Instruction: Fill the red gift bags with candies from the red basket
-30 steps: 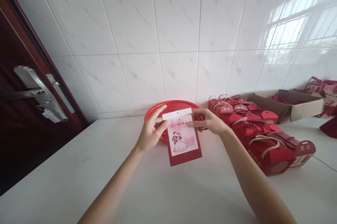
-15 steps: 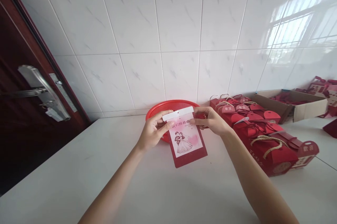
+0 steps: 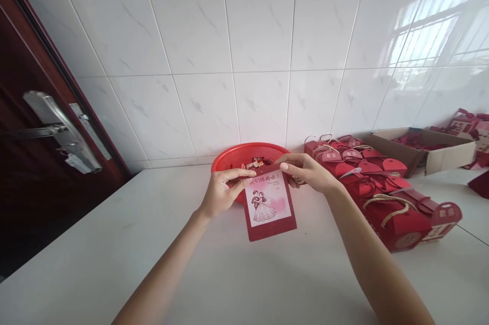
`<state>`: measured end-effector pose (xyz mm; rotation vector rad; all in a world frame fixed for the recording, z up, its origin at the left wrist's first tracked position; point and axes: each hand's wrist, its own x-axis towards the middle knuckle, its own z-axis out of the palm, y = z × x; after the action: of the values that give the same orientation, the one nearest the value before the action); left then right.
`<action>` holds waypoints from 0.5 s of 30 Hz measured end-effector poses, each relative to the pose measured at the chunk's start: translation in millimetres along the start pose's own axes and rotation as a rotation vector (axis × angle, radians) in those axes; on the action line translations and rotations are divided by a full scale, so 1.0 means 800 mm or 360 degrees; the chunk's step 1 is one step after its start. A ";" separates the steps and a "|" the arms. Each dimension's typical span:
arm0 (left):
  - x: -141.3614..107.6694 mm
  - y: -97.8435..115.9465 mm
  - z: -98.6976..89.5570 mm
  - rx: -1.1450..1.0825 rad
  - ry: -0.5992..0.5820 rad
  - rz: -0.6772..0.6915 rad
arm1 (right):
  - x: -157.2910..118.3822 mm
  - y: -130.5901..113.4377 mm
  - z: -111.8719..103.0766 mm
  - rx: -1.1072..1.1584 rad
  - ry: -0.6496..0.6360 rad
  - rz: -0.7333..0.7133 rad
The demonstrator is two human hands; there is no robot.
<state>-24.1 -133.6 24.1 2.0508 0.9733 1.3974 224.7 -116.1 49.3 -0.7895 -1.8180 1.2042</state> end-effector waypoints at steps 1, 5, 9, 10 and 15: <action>0.000 -0.001 0.001 0.0034 -0.0016 0.0018 | 0.001 0.002 0.000 -0.0014 0.0012 0.0021; -0.001 -0.004 0.002 0.0173 -0.0111 0.0113 | 0.006 0.008 0.002 -0.0163 0.0031 0.0081; 0.001 -0.007 -0.002 0.0230 -0.0268 0.0111 | 0.007 0.010 0.006 -0.0258 0.0032 0.0044; 0.002 -0.008 -0.002 0.0230 -0.0288 0.0091 | 0.008 0.010 0.006 -0.0265 0.0035 0.0044; 0.002 -0.018 -0.002 0.0223 -0.0274 -0.0006 | 0.010 0.015 0.007 -0.0301 0.0043 0.0070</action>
<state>-29.1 -122.8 15.1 2.2276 1.0257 1.1569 216.7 -107.8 38.9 -0.9512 -1.9207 1.0542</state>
